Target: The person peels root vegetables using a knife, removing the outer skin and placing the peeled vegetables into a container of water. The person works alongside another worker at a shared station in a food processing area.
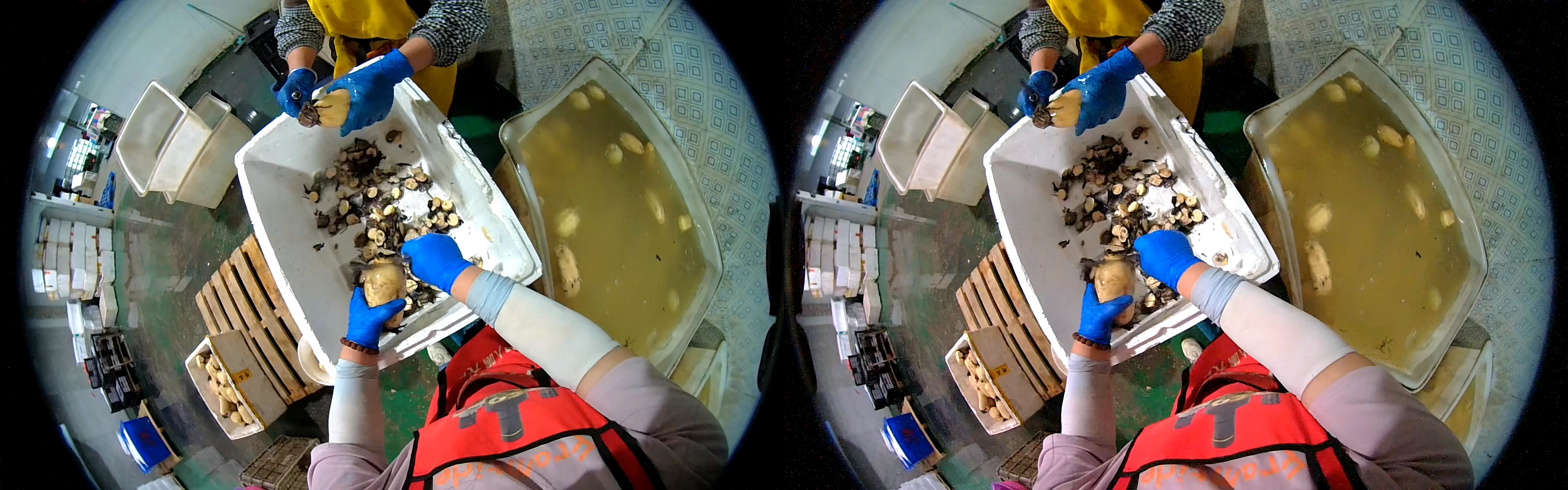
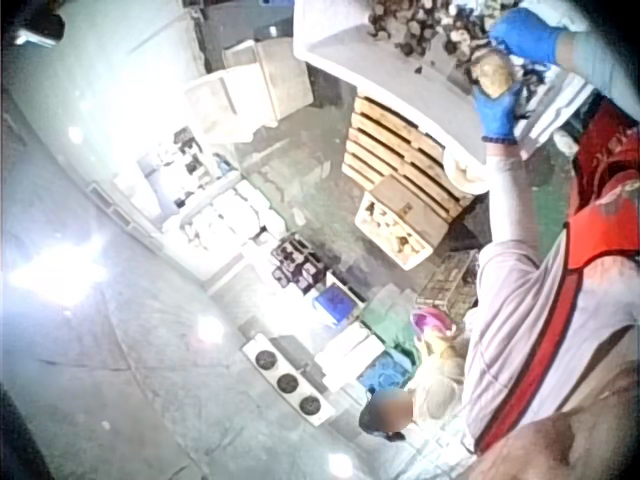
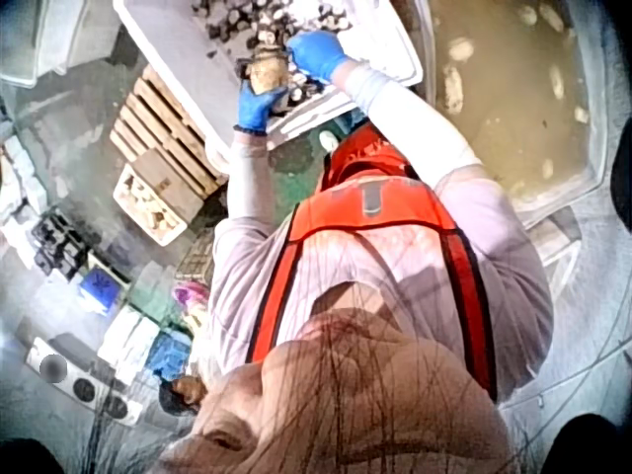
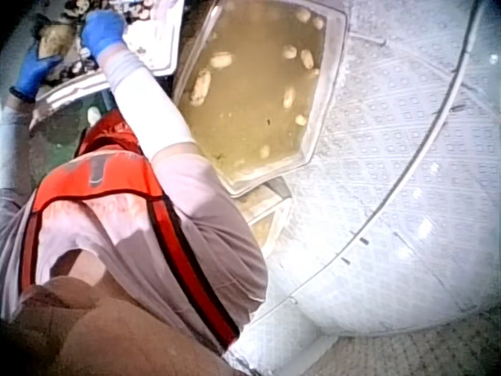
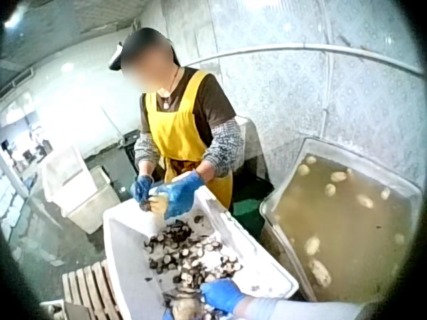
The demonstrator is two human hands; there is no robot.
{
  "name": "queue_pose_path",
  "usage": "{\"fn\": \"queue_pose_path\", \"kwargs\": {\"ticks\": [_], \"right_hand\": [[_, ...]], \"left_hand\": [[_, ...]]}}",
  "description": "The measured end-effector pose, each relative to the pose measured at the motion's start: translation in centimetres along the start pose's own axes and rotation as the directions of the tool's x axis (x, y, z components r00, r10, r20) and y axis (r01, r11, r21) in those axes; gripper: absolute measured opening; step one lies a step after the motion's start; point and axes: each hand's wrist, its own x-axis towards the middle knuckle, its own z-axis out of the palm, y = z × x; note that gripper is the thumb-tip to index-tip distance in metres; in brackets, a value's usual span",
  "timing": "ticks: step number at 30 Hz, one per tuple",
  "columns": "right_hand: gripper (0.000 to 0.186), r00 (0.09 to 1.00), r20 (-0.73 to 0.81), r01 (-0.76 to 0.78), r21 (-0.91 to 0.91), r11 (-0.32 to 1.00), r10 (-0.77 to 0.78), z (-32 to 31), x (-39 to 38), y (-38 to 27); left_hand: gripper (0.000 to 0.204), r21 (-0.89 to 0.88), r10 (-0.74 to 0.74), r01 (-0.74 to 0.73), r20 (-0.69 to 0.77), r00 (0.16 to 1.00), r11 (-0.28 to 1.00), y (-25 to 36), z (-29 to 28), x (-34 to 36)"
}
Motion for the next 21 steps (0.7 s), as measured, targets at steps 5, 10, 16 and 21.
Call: {"fn": "queue_pose_path", "kwargs": {"ticks": [5, 10, 16, 21], "right_hand": [[0.021, 0.841, 0.403, -0.354, -0.096, 0.93, 0.361, 0.1, -0.4, 5.4], [0.049, 0.945, 0.287, -0.303, 0.582, 0.755, 0.157, -4.8, 1.7, -1.7], [0.056, 0.861, 0.489, -0.502, 0.86, 0.086, 0.139, -2.2, 0.8, 0.7], [0.056, 0.777, 0.597, -0.52, 0.788, -0.331, 0.2, -0.1, -1.6, -1.8]], "left_hand": [[0.076, 0.118, 0.062, -0.059, -0.024, 0.998, 0.991, 2.7, -0.6, 1.1], [0.084, 0.39, -0.08, 0.057, 0.043, 0.996, 0.919, 1.4, -0.7, 2.0], [0.062, -0.241, -0.039, 0.065, 0.113, 0.993, 0.968, 2.3, -2.1, 2.2], [0.053, -0.512, -0.024, -0.06, -0.157, 0.987, 0.857, 0.3, 1.9, 2.2]]}}
